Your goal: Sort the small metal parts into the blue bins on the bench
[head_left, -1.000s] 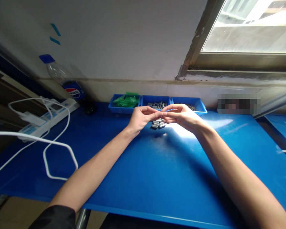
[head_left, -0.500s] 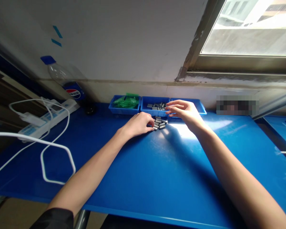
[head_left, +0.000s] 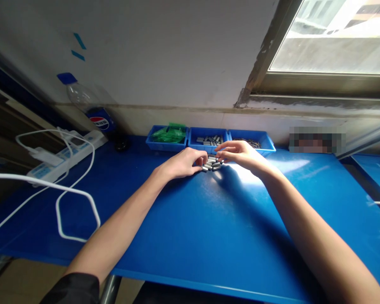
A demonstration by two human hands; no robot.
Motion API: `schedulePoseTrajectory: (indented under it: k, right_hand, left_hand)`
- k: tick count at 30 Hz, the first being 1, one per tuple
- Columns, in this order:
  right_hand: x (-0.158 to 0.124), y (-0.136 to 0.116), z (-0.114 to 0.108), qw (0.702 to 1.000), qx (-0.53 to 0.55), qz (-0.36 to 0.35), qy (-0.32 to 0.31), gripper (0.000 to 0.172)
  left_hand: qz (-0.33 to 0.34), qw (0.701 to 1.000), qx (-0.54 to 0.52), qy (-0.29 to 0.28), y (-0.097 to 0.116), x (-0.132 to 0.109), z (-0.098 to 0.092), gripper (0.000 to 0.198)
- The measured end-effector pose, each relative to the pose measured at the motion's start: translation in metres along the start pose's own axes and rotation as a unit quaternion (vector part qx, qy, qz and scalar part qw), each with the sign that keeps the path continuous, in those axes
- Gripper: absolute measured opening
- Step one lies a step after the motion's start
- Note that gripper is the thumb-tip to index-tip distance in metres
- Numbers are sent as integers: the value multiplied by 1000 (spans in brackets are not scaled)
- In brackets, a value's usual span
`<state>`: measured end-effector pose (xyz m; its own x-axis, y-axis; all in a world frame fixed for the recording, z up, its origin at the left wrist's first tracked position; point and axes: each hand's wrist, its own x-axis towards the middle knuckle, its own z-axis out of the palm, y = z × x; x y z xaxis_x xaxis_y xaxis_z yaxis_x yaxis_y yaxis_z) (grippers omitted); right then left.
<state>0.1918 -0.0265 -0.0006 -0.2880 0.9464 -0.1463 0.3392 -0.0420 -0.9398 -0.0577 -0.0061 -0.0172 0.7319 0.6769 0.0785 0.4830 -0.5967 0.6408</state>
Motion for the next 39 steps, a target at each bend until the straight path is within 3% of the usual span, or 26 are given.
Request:
schedulePoseTrajectory:
  k: [11,14,20,25,30,35,39]
  right_hand:
    - [2,5,-2,999,-27,1,-20,32]
    - [2,6,-3,999,-35,1,-24,33]
    - [1,4,-3,999,-28,7,-30,33]
    - [-2,-1,-1,996,48,18,-68,44]
    - [-3,-2,0,988,117,-2,-96,48]
    - [-3,-1,2,988,129,-4,-81,46]
    - [-2,-1,4,992,117,-12,-53,47]
  left_hand:
    - [13,1000,-15,-13,-3,1,2,5]
    - [14,999,-43,7,-1,1,2,6]
    - [-33,965,-239,102,10,5,3,17]
    - [-46,936,-324,133,11,10,6,25]
    - [-46,932,-337,123,10,11,9,28]
    - [-39,932,-341,115,12,10,12,30]
    - [-38,962,-231,139,9,9,12,21]
